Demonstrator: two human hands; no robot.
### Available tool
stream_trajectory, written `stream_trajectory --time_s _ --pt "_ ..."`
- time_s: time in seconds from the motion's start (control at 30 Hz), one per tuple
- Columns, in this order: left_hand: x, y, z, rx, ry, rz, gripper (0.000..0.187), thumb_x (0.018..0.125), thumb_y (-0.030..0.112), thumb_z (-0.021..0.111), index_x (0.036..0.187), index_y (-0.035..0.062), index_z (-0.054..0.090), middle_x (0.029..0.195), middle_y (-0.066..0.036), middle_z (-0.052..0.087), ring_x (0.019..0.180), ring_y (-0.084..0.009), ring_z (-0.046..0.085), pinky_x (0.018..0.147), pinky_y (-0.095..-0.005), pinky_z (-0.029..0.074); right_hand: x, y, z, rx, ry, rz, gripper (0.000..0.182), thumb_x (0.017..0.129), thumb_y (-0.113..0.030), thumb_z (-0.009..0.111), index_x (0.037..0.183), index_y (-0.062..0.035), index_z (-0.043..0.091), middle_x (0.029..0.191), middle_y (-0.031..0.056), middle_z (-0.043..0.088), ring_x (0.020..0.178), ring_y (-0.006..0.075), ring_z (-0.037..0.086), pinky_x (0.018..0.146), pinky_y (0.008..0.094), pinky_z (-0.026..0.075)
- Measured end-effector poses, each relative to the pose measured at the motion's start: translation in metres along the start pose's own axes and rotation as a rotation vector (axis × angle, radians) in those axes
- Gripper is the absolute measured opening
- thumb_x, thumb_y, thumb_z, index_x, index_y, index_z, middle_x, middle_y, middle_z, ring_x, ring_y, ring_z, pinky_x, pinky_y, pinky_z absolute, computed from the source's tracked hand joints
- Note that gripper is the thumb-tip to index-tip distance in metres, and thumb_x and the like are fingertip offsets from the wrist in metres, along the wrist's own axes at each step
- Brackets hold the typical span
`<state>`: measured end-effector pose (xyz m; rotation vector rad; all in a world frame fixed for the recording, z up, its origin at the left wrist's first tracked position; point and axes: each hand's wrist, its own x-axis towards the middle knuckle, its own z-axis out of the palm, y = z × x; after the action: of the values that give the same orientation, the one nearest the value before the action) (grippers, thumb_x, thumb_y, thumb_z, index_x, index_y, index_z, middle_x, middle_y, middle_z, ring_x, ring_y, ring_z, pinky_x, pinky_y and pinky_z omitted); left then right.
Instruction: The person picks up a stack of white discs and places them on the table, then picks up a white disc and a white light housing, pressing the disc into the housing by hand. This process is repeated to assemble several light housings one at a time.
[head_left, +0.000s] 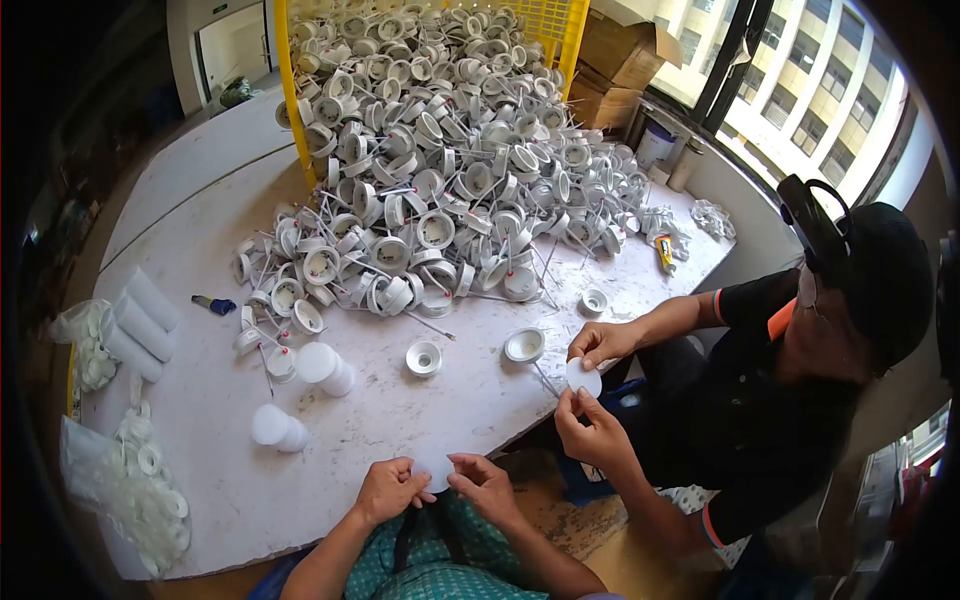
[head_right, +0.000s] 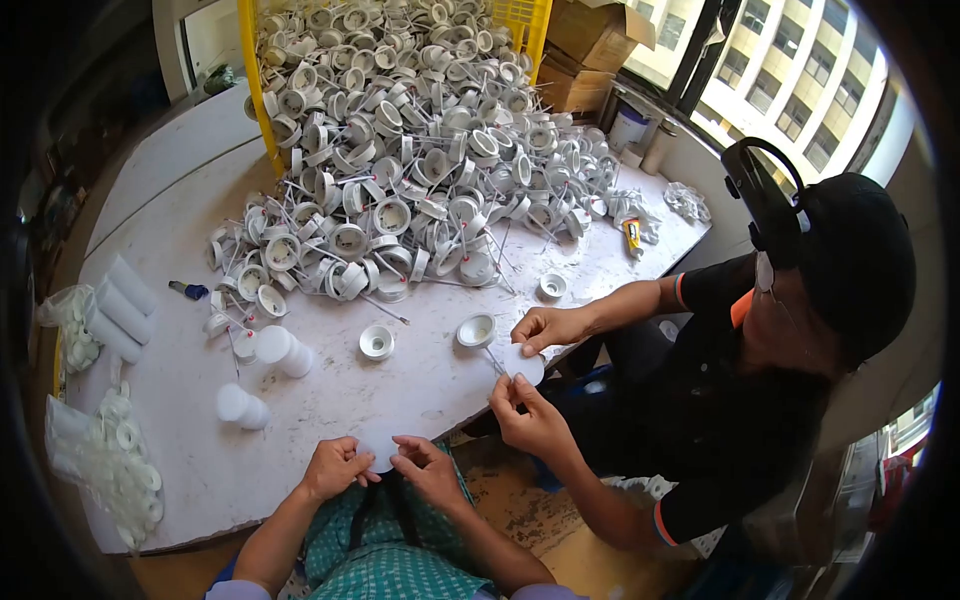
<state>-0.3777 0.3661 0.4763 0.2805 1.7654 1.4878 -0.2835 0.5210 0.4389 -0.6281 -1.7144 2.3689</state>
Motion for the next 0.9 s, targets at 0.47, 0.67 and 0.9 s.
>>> stream_trajectory --time_s 0.47,0.67,0.9 --pt "-0.003 0.002 -0.004 0.158 0.041 0.041 0.027 0.091 0.012 0.059 0.111 -0.0055 0.059 0.092 -0.013 0.068 0.079 -0.0164 0.068 0.066 -0.0242 0.053 0.016 0.018 -0.01 -0.026 0.055 -0.032 0.015 0.091 -0.01 0.058 0.094 0.0029 0.064 0.069 0.0043 0.061 0.057 0.0089 0.055 0.053 0.0224 0.045" --pt "-0.007 0.07 -0.093 0.899 0.773 0.538 0.043 0.071 0.009 0.077 0.111 0.0036 0.063 0.105 -0.015 0.067 0.086 -0.0257 0.067 0.075 -0.0336 0.054 0.039 0.006 -0.013 -0.382 0.106 -0.252 0.017 0.089 -0.009 0.06 0.101 0.0021 0.065 0.069 0.0034 0.062 0.059 0.0081 0.055 0.057 0.0234 0.045" --pt "0.039 0.085 -0.146 1.202 0.414 0.325 0.083 0.064 0.026 0.083 0.134 0.0052 0.042 0.147 -0.02 0.03 0.137 -0.0337 0.027 0.112 -0.0405 0.028 0.054 -0.005 -0.009 -0.719 0.077 -0.456 0.019 0.086 -0.008 0.062 0.104 -0.0005 0.065 0.08 0.0101 0.064 0.069 0.0189 0.061 0.065 0.0308 0.049"
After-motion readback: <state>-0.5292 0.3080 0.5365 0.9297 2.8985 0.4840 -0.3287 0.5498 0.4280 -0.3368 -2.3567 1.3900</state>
